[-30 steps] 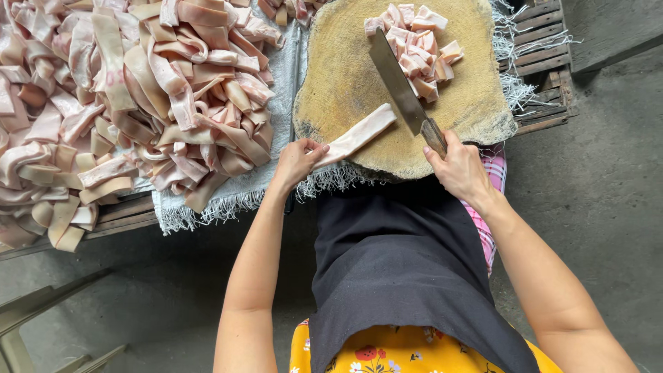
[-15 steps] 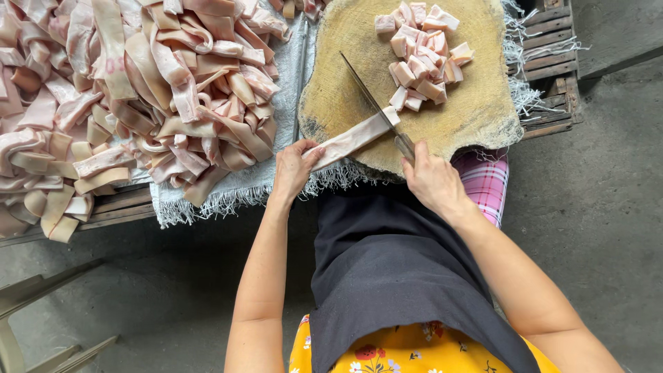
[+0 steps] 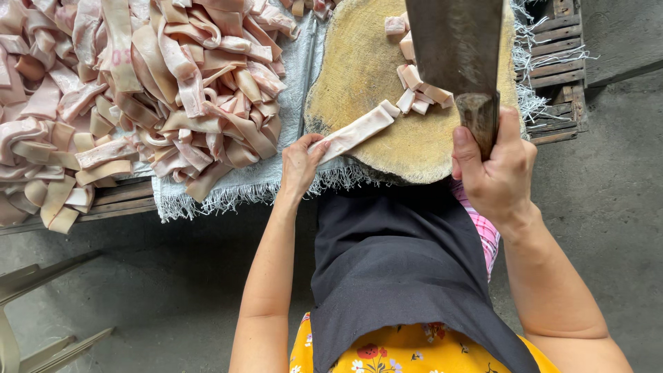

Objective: The person uses a large cleaver to chop strips of pork belly into small cubes on a wooden cutting board. The chopped pieces are pushed aside on the board, and the person continues to process the pile of meat strips.

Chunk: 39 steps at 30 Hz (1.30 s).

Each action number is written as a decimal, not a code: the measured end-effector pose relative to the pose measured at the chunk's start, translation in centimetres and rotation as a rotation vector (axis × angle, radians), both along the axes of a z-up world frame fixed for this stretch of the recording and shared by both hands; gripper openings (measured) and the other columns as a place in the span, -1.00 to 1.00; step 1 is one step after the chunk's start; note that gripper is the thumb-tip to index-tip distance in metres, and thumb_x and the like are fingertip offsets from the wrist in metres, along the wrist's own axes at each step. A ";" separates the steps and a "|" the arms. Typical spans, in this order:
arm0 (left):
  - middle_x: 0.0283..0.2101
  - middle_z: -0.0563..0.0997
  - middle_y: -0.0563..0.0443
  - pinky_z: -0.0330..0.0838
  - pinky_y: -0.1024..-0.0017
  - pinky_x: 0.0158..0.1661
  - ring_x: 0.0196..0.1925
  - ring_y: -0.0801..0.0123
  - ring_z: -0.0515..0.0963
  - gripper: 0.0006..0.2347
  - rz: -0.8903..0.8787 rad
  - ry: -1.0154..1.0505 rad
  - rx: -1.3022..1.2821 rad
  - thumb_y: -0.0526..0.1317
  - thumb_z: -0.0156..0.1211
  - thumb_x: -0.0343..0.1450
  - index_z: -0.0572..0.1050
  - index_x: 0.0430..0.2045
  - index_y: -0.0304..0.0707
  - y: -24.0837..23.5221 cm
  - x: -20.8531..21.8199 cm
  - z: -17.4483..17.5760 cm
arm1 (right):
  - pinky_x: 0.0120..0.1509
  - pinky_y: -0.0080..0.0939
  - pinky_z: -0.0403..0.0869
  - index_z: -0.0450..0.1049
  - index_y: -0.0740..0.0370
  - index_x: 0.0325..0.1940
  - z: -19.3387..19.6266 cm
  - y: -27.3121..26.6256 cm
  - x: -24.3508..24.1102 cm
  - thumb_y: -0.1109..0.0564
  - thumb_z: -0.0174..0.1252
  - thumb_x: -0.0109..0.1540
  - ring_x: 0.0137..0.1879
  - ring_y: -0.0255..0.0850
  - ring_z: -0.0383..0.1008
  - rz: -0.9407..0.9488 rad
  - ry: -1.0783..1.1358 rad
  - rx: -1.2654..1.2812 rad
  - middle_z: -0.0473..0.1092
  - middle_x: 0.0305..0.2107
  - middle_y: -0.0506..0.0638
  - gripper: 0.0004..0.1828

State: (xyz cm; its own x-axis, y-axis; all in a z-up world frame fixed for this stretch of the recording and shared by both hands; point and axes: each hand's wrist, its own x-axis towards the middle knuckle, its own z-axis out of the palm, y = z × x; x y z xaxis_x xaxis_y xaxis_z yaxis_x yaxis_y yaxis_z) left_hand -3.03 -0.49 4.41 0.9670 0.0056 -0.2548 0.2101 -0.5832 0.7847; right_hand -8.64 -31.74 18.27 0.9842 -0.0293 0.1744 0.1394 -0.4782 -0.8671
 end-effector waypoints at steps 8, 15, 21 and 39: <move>-0.32 0.71 -0.20 0.52 0.36 -0.16 -0.26 0.25 0.72 -0.76 0.047 -0.031 0.010 -0.13 0.31 0.41 0.64 -0.16 -0.28 1.3 0.0 -0.1 | -0.34 0.05 0.48 0.29 0.33 0.11 -11.8 2.6 0.4 -0.03 0.13 0.38 -0.40 0.16 0.52 0.157 0.183 -0.493 0.46 -0.50 0.29 -0.60; -0.27 0.73 -0.18 0.51 0.35 -0.11 -0.19 0.25 0.72 -0.76 -0.005 -0.018 -0.004 -0.11 0.32 0.40 0.66 -0.18 -0.25 1.0 -0.2 -1.4 | -0.56 -0.12 0.46 0.33 0.31 -0.04 -6.8 1.2 0.4 -0.05 0.08 0.37 -0.62 -0.17 0.48 -0.066 0.616 -0.129 0.42 -0.65 0.08 -0.66; -0.24 0.74 -0.15 0.52 0.35 -0.09 -0.17 0.26 0.72 -0.76 -0.015 -0.012 -0.064 -0.11 0.30 0.41 0.65 -0.18 -0.27 -1.4 0.5 -2.1 | -0.47 -0.16 0.46 0.24 0.36 0.09 -4.3 -0.4 -0.4 0.01 0.03 0.50 -0.56 -0.23 0.49 -0.026 0.084 -0.072 0.43 -0.60 0.06 -0.68; -0.31 0.73 -0.17 0.52 0.34 -0.15 -0.24 0.26 0.72 -0.74 0.047 0.050 -0.048 -0.08 0.30 0.41 0.65 -0.18 -0.26 -1.2 0.1 -1.1 | -0.53 -0.23 0.43 0.24 0.33 0.06 -4.6 1.1 0.5 -0.07 0.01 0.48 -0.61 -0.24 0.45 0.006 0.190 -0.090 0.39 -0.65 0.03 -0.63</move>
State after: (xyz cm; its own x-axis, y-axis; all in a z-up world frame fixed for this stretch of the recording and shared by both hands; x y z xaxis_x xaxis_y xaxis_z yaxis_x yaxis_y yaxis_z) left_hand -2.93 -1.69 3.32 0.9521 0.0371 -0.3035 0.2757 -0.5338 0.7994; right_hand -8.16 -30.62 13.64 0.9998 -0.0163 -0.0126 -0.0195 -0.5543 -0.8321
